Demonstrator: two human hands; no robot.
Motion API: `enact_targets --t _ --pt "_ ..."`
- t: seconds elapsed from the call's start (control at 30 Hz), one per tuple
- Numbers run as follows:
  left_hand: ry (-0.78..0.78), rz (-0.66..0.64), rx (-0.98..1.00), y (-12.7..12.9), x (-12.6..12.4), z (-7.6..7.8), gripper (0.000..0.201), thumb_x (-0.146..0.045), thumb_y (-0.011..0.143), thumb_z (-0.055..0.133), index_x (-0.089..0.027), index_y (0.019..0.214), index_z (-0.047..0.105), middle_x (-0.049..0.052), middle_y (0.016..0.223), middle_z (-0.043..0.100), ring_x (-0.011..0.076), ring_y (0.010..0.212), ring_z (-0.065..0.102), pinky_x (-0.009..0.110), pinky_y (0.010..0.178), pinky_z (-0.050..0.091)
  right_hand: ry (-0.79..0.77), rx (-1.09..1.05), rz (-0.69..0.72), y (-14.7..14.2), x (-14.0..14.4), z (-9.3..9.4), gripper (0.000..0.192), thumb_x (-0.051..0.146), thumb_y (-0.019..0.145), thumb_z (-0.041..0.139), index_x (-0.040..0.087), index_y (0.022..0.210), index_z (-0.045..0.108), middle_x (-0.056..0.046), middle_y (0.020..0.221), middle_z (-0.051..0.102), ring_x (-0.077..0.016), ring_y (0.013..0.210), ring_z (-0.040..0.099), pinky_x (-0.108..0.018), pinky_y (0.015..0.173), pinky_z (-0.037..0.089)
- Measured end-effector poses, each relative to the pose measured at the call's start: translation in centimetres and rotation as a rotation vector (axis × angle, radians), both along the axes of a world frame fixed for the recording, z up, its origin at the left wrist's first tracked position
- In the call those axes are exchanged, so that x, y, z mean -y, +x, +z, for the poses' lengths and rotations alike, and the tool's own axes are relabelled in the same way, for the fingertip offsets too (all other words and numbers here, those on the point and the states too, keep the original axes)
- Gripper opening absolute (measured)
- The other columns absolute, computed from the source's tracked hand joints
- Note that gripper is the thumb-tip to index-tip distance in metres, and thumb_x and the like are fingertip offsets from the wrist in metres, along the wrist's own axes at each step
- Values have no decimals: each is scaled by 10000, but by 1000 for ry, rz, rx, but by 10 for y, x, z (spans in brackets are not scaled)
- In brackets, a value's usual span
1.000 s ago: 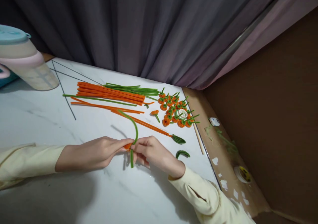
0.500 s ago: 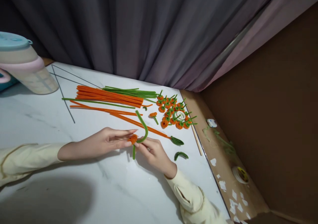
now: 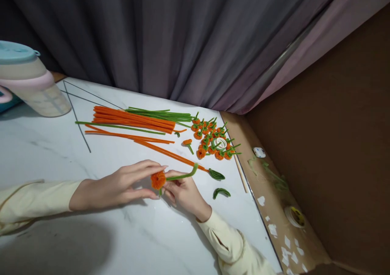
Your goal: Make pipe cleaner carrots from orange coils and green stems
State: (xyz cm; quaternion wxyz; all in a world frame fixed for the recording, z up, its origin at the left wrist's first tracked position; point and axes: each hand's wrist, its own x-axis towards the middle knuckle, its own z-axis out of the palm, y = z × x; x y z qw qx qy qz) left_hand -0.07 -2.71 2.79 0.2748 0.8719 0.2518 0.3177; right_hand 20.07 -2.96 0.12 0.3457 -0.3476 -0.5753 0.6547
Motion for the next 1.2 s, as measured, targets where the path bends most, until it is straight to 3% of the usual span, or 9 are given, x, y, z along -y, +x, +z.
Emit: enact_targets --t 0.07,0.2,0.4,0.53,0.7,0.87,0.97,1.1,1.2 --pt "-54 44 52 1 0 -1 531 -331 840 603 -186 1317 422 114 1149 565 205 1052 550 324 882 499 64 7 -52 0 1 2 257 427 826 610 170 826 612 48 563 484 -51 349 369 -205 386 328" --pt "3 77 122 2 1 -5 397 -278 883 546 -171 1262 495 105 1049 580 183 964 569 295 816 514 249 70 -79 1 2 5 210 379 867 567 188 835 648 23 579 552 -94 420 487 -255 528 449" --pt "254 89 47 3 3 -10 565 -314 884 542 -159 1384 330 157 1098 595 241 1020 551 388 845 491 115 13 -63 -3 9 4 226 401 839 603 190 910 638 4 604 636 -155 497 617 -267 539 500" --pt "305 74 -10 3 2 -13 595 -286 926 470 -146 1436 199 160 1089 633 248 1035 573 390 838 476 152 -34 -29 -4 10 2 192 354 857 595 187 949 622 0 632 650 -156 544 646 -261 582 513" --pt "406 41 -23 3 -2 -17 574 -185 945 417 -102 1444 147 205 1138 626 256 1087 567 394 820 463 156 -63 -30 -5 11 -1 202 356 866 586 188 977 596 -1 691 660 -155 563 659 -270 610 521" --pt "485 20 -28 2 -4 -20 541 -135 933 426 -64 1419 200 224 1095 643 256 1049 588 401 794 459 103 -61 -9 -6 12 -4 263 411 850 595 180 975 579 -17 745 674 -172 577 668 -309 631 534" --pt "410 38 -11 1 -5 -17 545 -213 933 459 -101 1413 225 193 1105 645 243 1043 585 393 815 454 80 -53 -32 -5 11 -3 297 435 837 605 179 986 581 -13 704 671 -179 593 671 -316 643 539" --pt "267 138 11 0 -4 -12 494 -340 892 526 -142 1321 380 144 1108 642 219 962 584 362 813 472 47 -106 -68 -4 10 -2 306 438 815 634 180 975 592 -55 876 694 -163 574 667 -311 618 550" --pt "253 167 46 -1 -4 -12 345 -251 909 510 -158 1236 458 110 1075 653 201 960 577 347 821 471 9 -147 -90 -4 9 -2 311 439 805 644 178 965 592 -73 914 690 -179 621 671 -321 583 563"
